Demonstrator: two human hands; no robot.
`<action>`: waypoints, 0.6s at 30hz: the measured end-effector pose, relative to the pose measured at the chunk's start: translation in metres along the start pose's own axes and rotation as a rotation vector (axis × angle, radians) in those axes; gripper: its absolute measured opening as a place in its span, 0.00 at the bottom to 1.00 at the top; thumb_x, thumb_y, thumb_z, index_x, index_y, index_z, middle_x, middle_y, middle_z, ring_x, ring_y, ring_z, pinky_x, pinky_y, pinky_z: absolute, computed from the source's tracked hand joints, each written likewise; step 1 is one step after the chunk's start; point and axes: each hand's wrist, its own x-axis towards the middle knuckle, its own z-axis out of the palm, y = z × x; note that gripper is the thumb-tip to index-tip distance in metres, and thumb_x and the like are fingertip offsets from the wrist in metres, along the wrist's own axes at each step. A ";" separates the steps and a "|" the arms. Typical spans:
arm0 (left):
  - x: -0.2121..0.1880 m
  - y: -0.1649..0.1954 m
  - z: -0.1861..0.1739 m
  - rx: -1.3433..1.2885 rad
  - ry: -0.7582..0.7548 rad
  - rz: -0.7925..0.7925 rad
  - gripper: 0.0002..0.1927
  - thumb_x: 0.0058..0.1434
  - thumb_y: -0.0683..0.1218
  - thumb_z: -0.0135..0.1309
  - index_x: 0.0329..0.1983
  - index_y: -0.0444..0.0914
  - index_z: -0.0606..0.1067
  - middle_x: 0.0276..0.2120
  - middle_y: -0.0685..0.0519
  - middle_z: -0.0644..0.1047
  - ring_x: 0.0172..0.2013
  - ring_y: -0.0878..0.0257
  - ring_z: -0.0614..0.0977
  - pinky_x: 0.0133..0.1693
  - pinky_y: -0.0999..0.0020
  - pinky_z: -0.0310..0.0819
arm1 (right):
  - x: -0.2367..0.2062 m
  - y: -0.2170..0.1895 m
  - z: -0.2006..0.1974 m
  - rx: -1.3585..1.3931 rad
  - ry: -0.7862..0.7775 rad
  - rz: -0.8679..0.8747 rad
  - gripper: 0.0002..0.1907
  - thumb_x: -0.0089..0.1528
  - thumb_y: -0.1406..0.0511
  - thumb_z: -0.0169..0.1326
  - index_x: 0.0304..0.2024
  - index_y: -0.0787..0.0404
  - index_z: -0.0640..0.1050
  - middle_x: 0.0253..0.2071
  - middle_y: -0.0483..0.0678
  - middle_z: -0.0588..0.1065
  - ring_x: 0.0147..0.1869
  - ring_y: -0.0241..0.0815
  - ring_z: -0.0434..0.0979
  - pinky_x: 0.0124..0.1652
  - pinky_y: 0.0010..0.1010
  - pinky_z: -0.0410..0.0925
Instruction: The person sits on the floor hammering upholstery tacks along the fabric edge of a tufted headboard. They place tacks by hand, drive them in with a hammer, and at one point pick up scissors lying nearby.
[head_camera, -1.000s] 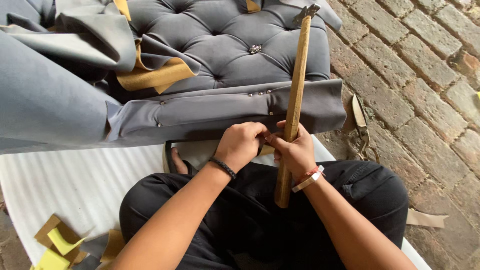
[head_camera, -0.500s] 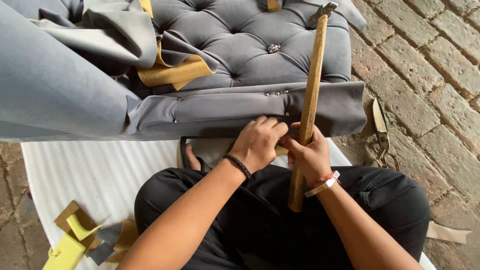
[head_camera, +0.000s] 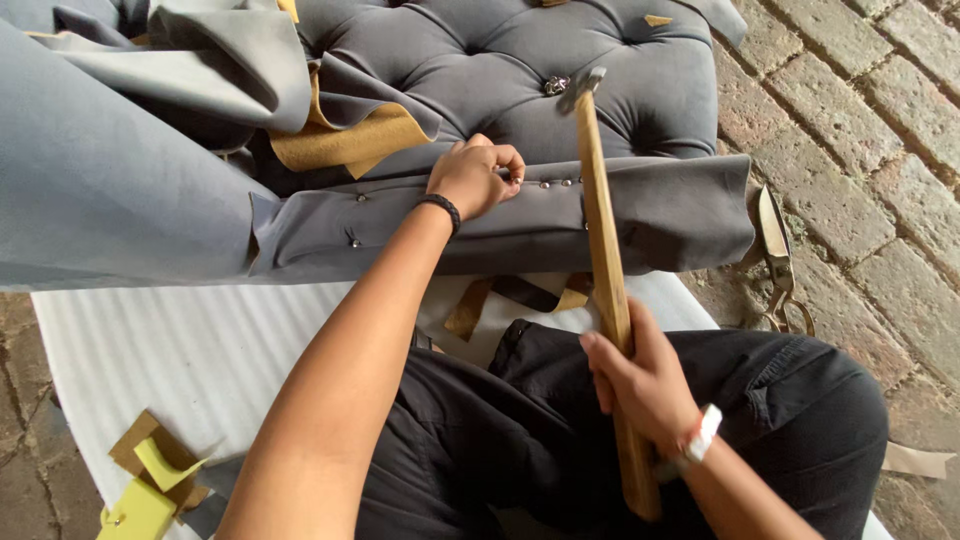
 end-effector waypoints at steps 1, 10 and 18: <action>0.002 0.002 -0.001 0.020 -0.012 -0.018 0.03 0.53 0.51 0.63 0.30 0.54 0.80 0.44 0.56 0.76 0.51 0.55 0.76 0.52 0.59 0.70 | -0.008 0.002 0.001 -0.005 -0.004 0.034 0.28 0.61 0.66 0.55 0.64 0.59 0.66 0.23 0.45 0.69 0.15 0.35 0.67 0.16 0.28 0.63; 0.004 0.006 -0.008 -0.030 -0.059 -0.005 0.05 0.49 0.49 0.62 0.30 0.54 0.82 0.46 0.54 0.78 0.54 0.53 0.77 0.53 0.58 0.71 | -0.049 0.001 0.001 -0.206 0.041 0.094 0.24 0.64 0.61 0.48 0.63 0.56 0.71 0.21 0.45 0.69 0.16 0.35 0.68 0.18 0.27 0.64; 0.011 0.005 -0.010 -0.009 -0.041 0.034 0.05 0.47 0.49 0.64 0.28 0.54 0.83 0.46 0.54 0.78 0.53 0.52 0.77 0.51 0.58 0.72 | -0.050 0.001 0.018 -0.280 0.077 0.182 0.19 0.68 0.56 0.46 0.56 0.59 0.74 0.19 0.47 0.68 0.15 0.36 0.67 0.18 0.29 0.63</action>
